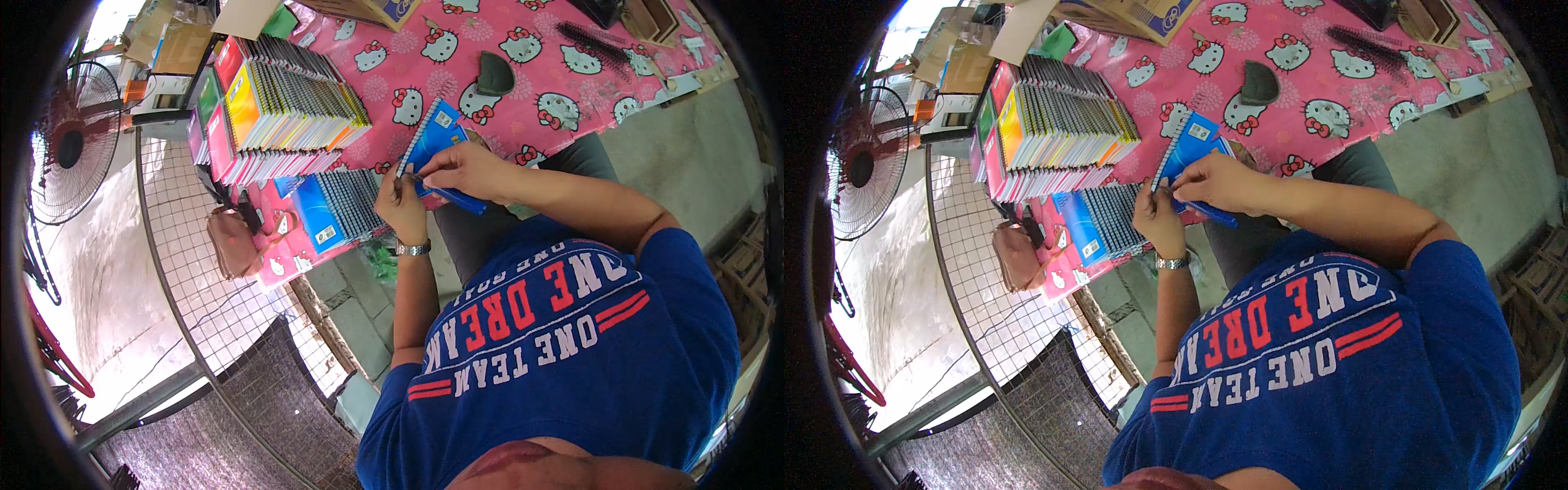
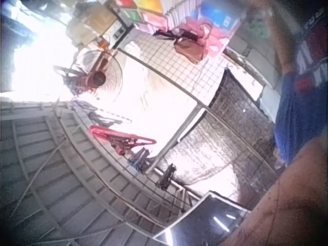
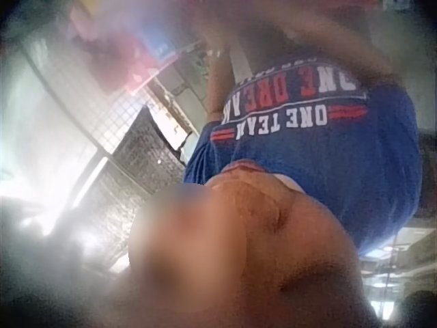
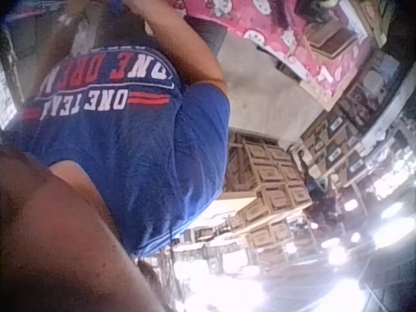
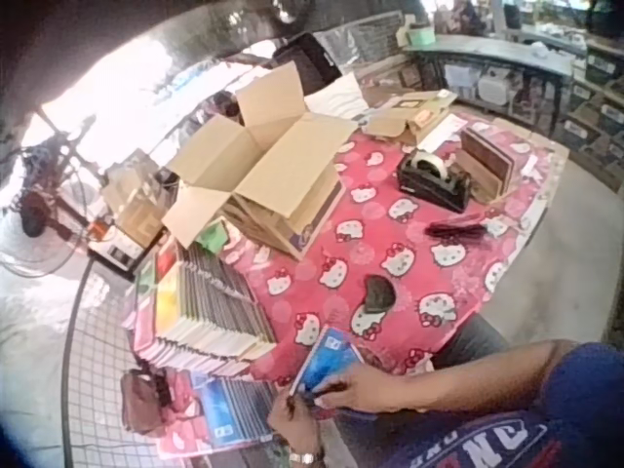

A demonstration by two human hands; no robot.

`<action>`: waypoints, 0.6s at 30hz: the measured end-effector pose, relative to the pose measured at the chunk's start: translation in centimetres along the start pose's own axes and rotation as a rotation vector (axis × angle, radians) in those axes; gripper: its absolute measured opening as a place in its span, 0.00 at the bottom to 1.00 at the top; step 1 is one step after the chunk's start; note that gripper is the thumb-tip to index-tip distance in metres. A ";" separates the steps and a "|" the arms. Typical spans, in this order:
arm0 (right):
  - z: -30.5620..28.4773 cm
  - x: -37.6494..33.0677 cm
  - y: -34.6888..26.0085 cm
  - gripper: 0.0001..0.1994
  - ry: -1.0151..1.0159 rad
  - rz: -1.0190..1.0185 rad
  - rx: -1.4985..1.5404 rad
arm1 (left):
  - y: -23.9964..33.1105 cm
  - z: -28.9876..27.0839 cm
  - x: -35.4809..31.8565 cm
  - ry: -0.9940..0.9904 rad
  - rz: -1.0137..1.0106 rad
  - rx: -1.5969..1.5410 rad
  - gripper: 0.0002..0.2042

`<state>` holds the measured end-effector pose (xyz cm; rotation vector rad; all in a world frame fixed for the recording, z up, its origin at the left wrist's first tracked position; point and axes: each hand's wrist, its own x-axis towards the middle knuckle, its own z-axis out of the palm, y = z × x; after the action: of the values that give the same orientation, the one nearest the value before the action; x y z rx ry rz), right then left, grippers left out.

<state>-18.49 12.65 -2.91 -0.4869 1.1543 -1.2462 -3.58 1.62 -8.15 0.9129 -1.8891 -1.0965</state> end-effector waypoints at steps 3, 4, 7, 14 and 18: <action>-2.2 -0.5 0.6 0.17 0.065 -0.422 -0.455 | 4.0 -1.1 0.3 0.094 0.017 -0.084 0.08; -3.8 -0.9 0.4 0.18 0.089 -0.480 -0.533 | 5.9 -2.0 0.7 0.237 -0.054 -0.137 0.08; -8.9 -2.5 0.8 0.16 0.407 -0.574 -0.981 | 7.5 -7.9 2.0 0.538 -0.048 -0.186 0.09; -17.4 -2.9 4.7 0.15 0.431 -0.664 -1.314 | 2.3 -15.8 1.5 0.636 -0.229 0.057 0.10; -24.2 -3.1 0.1 0.15 1.050 -0.470 -1.586 | 0.8 -15.6 1.2 0.614 -0.147 0.166 0.12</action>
<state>-39.25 22.24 -11.40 -1.3758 3.0307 -0.6333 9.18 -4.80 -1.68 1.3228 -1.4275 -0.6365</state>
